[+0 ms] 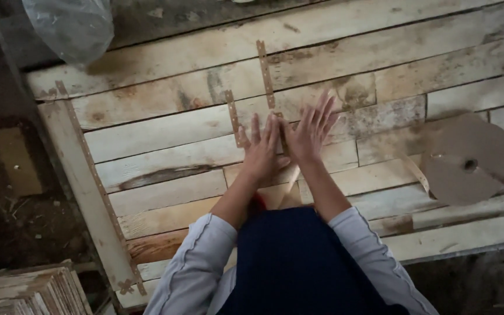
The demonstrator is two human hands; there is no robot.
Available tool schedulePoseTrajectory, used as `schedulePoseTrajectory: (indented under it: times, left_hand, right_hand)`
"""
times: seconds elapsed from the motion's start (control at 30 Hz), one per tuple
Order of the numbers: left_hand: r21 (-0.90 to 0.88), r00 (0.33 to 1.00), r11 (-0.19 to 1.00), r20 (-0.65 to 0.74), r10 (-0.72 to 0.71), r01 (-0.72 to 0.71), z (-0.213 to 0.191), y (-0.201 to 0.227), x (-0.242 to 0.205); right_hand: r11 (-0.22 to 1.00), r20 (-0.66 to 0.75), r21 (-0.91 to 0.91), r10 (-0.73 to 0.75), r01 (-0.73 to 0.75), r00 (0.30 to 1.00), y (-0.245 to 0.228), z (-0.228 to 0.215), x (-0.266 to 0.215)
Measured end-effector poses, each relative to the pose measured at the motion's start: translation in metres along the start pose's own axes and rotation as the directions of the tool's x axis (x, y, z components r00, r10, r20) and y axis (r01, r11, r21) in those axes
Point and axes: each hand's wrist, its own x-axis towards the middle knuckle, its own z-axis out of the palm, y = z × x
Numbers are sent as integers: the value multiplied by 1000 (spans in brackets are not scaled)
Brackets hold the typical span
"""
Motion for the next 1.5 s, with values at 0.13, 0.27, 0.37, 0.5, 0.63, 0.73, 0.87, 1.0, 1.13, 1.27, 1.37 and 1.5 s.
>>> schedulePoseTrajectory:
  times: [0.13,0.27,0.37,0.5,0.63,0.73,0.87,1.0,1.13,1.27,1.37,1.5]
  left_hand:
    - [-17,990,999,135,-44,47,-2,-1,5]
    - [-78,992,996,123,-29,39,-2,-3,4]
    - [-75,995,996,92,-46,53,15,-8,6]
    - [-33,991,999,133,-11,16,1,-4,3]
    - [-88,990,996,138,33,-21,-7,-6,-5]
    - [-116,993,989,63,102,-95,-18,-15,-31]
    - [-164,858,967,-505,89,-196,43,-72,-93]
    - [-80,920,982,-346,-187,169,65,-95,-164]
    - [-205,923,919,-124,-365,336,78,-100,-172]
    - [-345,883,830,-6,-470,439,41,-92,-175]
    - [-281,923,889,-25,-384,362,40,-89,-169]
    - [-164,945,937,-63,-321,307,18,-96,-194]
  right_hand:
    - [999,53,42,8,-10,999,-2,2,30]
    - [1000,53,17,-19,18,998,1,-14,24]
    - [999,105,33,-42,38,994,15,-18,-7]
    - [994,132,25,-112,109,985,35,-24,-45]
    - [986,129,-4,-164,166,978,41,-35,-81]
    - [986,78,4,-165,165,983,45,-50,-99]
    - [959,-132,179,-197,219,971,24,-112,-116]
    - [888,-326,283,-266,362,907,9,-128,-127]
    - [889,-252,305,-271,342,929,-31,-159,-160]
    - [816,-104,534,-196,221,975,-100,-226,-192]
    - [790,-76,569,-225,228,971,-123,-241,-211]
    - [682,-6,712,-234,168,972,-129,-232,-228]
